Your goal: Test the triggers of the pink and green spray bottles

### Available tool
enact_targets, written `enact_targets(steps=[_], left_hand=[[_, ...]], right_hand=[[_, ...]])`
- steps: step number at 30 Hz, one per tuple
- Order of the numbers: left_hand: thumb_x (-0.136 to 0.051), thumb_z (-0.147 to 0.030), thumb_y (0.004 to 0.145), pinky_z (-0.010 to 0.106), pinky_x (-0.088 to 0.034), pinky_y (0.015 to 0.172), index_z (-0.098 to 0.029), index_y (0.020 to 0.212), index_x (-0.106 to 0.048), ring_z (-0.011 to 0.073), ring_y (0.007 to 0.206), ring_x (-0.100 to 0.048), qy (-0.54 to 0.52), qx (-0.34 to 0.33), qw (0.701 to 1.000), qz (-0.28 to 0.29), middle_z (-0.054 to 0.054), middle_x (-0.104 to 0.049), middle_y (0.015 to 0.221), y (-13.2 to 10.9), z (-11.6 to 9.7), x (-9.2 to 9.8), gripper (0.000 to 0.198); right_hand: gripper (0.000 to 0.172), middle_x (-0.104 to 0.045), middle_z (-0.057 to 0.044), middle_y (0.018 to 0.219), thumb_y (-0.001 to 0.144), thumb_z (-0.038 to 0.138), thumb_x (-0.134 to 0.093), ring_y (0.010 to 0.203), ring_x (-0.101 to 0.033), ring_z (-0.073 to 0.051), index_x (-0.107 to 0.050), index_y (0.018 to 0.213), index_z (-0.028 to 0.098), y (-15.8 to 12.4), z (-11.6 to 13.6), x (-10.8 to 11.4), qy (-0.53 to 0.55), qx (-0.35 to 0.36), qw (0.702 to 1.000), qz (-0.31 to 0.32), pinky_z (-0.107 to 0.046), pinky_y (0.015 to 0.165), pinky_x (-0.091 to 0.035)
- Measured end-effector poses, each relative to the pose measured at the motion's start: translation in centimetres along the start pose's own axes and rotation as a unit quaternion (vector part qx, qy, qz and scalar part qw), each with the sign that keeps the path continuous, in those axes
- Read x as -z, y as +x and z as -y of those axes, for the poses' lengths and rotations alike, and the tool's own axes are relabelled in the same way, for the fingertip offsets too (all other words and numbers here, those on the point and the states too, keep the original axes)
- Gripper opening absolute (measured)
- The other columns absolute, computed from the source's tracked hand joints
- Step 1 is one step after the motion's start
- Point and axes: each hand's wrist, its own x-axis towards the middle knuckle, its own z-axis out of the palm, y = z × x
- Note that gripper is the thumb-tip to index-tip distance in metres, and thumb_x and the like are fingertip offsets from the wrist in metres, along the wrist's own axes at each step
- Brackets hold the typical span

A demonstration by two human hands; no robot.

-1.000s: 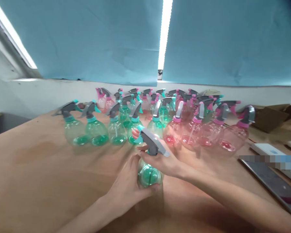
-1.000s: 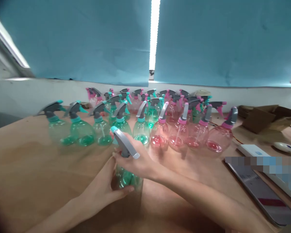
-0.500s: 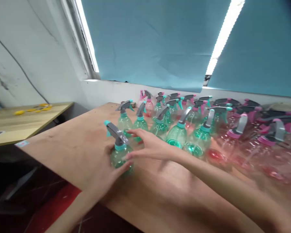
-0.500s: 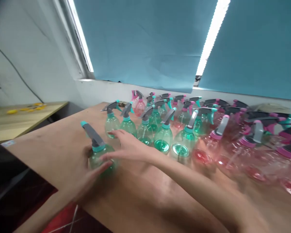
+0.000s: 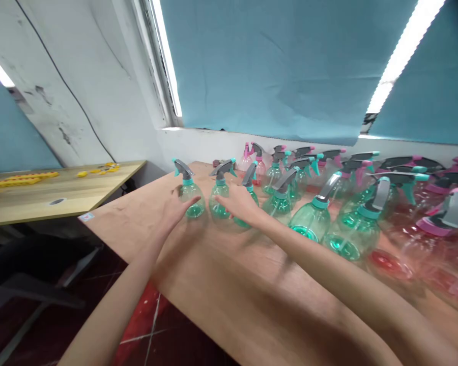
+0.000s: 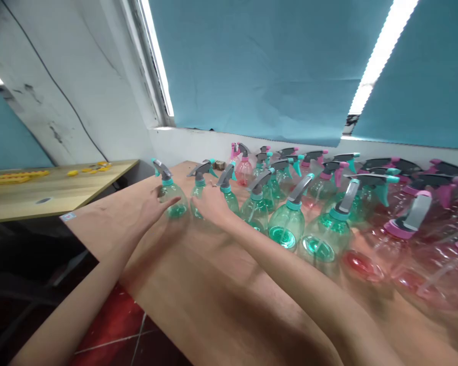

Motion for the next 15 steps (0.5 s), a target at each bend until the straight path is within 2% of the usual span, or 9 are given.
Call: enact_targets(steps=[5,9,12,15], left_hand=[[-0.070,-0.051,0.077,0.041,-0.040,0.101,-0.017,0.134,-0.045,0.0332,0.128,-0.049,-0.039,0.004,0.999,-0.004,0.017,-0.052,0.138,1.0,-0.5,-1.6,0.071],[-0.071,-0.051,0.076,0.042,-0.041,0.099,-0.019,0.132,-0.047,0.0329,0.123,-0.053,-0.057,0.003,0.998,-0.001,0.015,-0.057,0.134,0.7,-0.9,-1.7,0.069],[-0.071,-0.051,0.075,0.041,-0.041,0.098,-0.018,0.131,-0.048,0.0328,0.121,-0.054,-0.061,-0.001,0.998,0.005,0.015,-0.057,0.133,0.5,-0.8,-1.6,0.069],[-0.071,-0.052,0.075,0.041,-0.042,0.097,-0.016,0.131,-0.048,0.0336,0.122,-0.054,-0.062,-0.001,0.998,0.009,0.017,-0.058,0.132,0.6,-0.6,-1.6,0.070]], right_hand=[[0.053,-0.071,-0.016,0.072,0.089,0.033,-0.054,0.058,-0.070,-0.028,-0.044,0.129,-0.001,1.4,0.0,-0.2,-0.003,-0.035,0.999,0.000,-0.035,0.063,-0.052],[0.048,-0.070,-0.011,0.066,0.091,0.031,-0.053,0.053,-0.068,-0.024,-0.046,0.127,0.001,2.3,0.1,-0.5,0.009,-0.048,0.999,0.009,-0.033,0.060,-0.053],[0.041,-0.069,-0.007,0.070,0.093,0.031,-0.052,0.053,-0.066,-0.018,-0.049,0.124,0.005,2.7,0.4,-0.8,0.020,-0.069,0.997,0.013,-0.030,0.058,-0.054],[0.031,-0.067,-0.004,0.087,0.096,0.034,-0.053,0.062,-0.064,-0.012,-0.056,0.118,0.012,3.0,0.6,-1.2,0.033,-0.092,0.995,0.010,-0.028,0.060,-0.055]])
